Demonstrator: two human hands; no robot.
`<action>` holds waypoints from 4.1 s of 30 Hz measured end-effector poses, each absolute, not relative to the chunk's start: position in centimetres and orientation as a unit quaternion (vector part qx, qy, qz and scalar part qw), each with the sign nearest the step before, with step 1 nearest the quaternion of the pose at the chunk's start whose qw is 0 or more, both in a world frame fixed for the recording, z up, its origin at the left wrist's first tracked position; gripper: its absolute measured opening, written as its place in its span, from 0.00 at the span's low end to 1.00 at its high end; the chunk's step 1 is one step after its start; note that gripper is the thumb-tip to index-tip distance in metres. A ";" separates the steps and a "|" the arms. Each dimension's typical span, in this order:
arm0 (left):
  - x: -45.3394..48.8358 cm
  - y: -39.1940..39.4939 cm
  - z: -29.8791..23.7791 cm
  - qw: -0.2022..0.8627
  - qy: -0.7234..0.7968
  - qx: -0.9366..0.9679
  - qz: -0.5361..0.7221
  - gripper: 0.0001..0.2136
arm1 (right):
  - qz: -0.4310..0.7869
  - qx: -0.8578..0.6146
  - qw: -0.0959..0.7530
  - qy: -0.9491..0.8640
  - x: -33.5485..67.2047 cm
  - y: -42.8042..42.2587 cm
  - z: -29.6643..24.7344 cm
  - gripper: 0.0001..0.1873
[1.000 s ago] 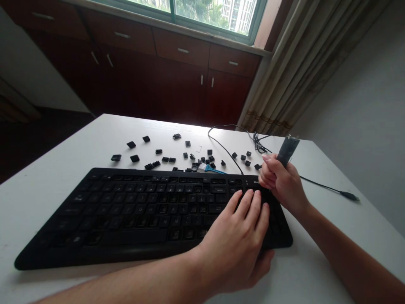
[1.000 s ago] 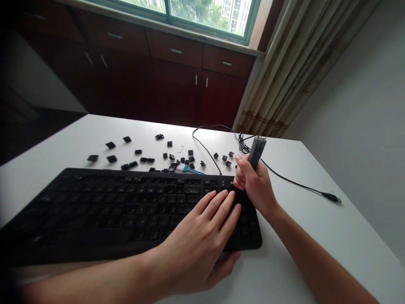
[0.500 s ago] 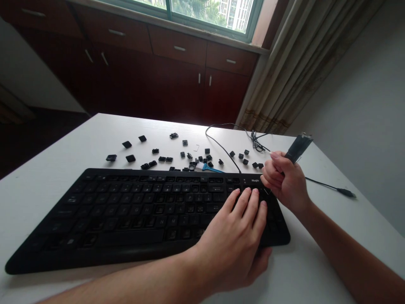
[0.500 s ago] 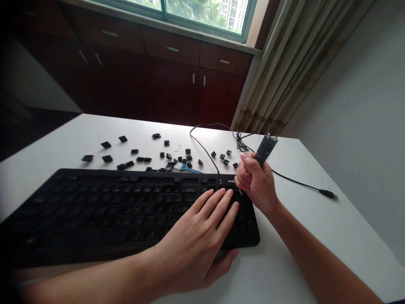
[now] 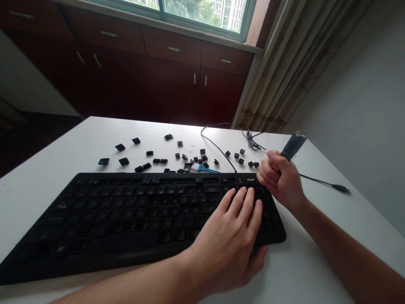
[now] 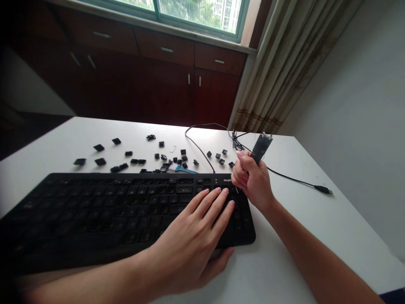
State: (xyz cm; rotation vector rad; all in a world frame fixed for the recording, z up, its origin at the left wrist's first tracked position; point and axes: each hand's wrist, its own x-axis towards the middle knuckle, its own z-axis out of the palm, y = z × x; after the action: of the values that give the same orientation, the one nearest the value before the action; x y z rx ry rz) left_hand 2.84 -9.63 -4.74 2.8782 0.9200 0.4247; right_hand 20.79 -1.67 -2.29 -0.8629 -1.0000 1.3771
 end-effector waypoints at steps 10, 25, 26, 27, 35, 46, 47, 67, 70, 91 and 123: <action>2.9 -9.6 -4.7 0.053 0.302 0.942 0.137 0.31 | 0.582 -0.387 0.540 -0.470 20.6 -1.1 -3.0 0.20; 2.9 -9.6 -4.5 0.042 0.301 0.944 0.129 0.31 | 0.480 -0.441 0.544 -0.528 20.2 -0.7 -3.9 0.20; 2.9 -9.6 -4.5 0.040 0.300 0.944 0.130 0.31 | 0.478 -0.443 0.543 -0.531 20.1 -0.6 -3.9 0.20; 2.9 -9.6 -4.5 0.039 0.300 0.944 0.130 0.31 | 0.487 -0.441 0.535 -0.531 20.0 -0.3 -3.8 0.20; 3.0 -9.6 -4.4 0.046 0.304 0.943 0.125 0.31 | 0.553 -0.410 0.516 -0.510 20.4 -0.2 -3.1 0.20; 3.0 -9.6 -4.3 0.052 0.302 0.944 0.120 0.32 | 0.562 -0.405 0.516 -0.504 19.3 -1.8 -3.2 0.19; 3.0 -9.6 -4.3 0.052 0.302 0.944 0.120 0.32 | 0.570 -0.411 0.521 -0.485 19.4 -1.3 -3.1 0.20; 2.9 -9.6 -4.5 0.051 0.300 0.944 0.125 0.32 | 0.544 -0.399 0.550 -0.491 20.4 -1.2 -3.2 0.20; 3.0 -9.6 -4.4 0.054 0.302 0.944 0.122 0.31 | 0.535 -0.399 0.550 -0.502 20.5 -1.3 -3.0 0.19; 2.9 -9.6 -4.5 0.052 0.301 0.945 0.120 0.31 | 0.500 -0.425 0.583 -0.479 20.5 -0.8 -3.8 0.19; 3.0 -9.5 -4.4 0.052 0.305 0.943 0.119 0.32 | 0.547 -0.346 0.614 -0.453 20.2 -1.7 -2.6 0.20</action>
State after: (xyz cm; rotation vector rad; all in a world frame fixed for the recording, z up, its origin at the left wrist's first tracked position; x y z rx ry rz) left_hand 2.96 -9.55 -4.43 2.8687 0.9288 0.3621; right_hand 20.16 -1.67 -2.57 -0.7970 -1.0434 1.2608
